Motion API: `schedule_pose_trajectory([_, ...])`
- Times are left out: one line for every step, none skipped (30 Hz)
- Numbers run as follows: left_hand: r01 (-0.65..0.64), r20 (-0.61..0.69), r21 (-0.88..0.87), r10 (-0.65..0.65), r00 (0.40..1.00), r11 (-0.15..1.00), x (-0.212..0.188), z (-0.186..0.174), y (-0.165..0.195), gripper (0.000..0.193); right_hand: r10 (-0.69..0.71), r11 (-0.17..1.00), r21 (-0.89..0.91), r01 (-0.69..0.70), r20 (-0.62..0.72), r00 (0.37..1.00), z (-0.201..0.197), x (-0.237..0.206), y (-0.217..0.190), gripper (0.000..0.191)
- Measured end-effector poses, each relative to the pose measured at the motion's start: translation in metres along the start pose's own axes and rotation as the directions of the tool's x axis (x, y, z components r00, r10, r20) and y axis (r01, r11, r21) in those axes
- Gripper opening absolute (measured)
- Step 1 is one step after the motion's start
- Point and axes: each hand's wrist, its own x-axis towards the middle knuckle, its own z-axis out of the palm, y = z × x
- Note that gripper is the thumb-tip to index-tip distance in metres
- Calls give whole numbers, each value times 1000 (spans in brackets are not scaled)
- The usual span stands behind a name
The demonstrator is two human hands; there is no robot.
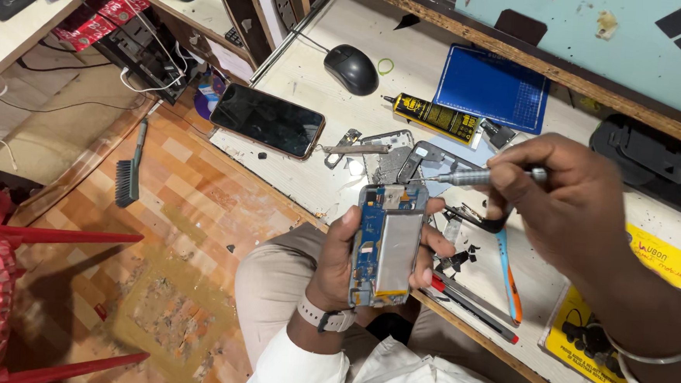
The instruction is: The person sits at a repair bench and disassembles a smartphone, prying off the back cover and removing broken frame pieces by hand. They use a screwdriver to unscrew and work on the exposed motherboard and battery assembly, turning the phone over to access different sides.
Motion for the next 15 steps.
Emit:
schedule_pose_trajectory([-19,-15,30,19,1000,999,0,1,0,87,-46,991,-126,44,-10,999,-1,-1,-4,17])
schedule_pose_trajectory([-27,-34,28,28,999,999,0,2,-1,86,-80,977,-197,80,4,997,0,-2,-7,17])
schedule_pose_trajectory([-34,-53,28,36,998,999,1,3,-1,86,-114,957,-266,116,21,993,0,-4,-11,18])
schedule_pose_trajectory([-41,-73,27,43,996,999,2,4,-1,85,-147,931,-332,152,39,988,1,-5,-15,18])
schedule_pose_trajectory([-50,-65,29,51,997,998,4,4,0,84,-196,893,-398,210,77,978,2,-5,-19,17])
schedule_pose_trajectory([-58,-57,30,59,997,998,7,4,1,84,-240,847,-460,267,118,964,4,-6,-22,17])
schedule_pose_trajectory([-65,-50,31,66,997,997,8,5,1,83,-280,794,-516,322,161,947,6,-7,-25,16])
schedule_pose_trajectory([-63,-56,32,65,996,998,8,5,0,82,-276,767,-558,317,159,948,9,-8,-28,17])
schedule_pose_trajectory([-62,-61,33,64,996,998,7,6,0,81,-273,738,-599,311,157,949,12,-9,-30,17])
schedule_pose_trajectory([-61,-67,34,64,996,998,7,7,0,81,-270,707,-639,305,156,950,14,-9,-31,18])
schedule_pose_trajectory([-63,-61,23,65,996,998,7,7,-1,81,-264,696,-652,302,158,951,15,-9,-32,18])
schedule_pose_trajectory([-65,-55,13,65,996,998,8,7,-1,81,-259,685,-665,299,161,952,16,-8,-33,19])
schedule_pose_trajectory([-66,-48,2,66,997,998,8,7,-1,81,-255,673,-678,296,163,953,17,-7,-33,19])
schedule_pose_trajectory([-64,-53,-5,64,997,998,8,7,-1,80,-256,676,-674,298,165,952,17,-6,-34,18])
schedule_pose_trajectory([-62,-58,-13,61,996,998,8,7,0,80,-257,678,-670,301,168,952,18,-6,-33,17])
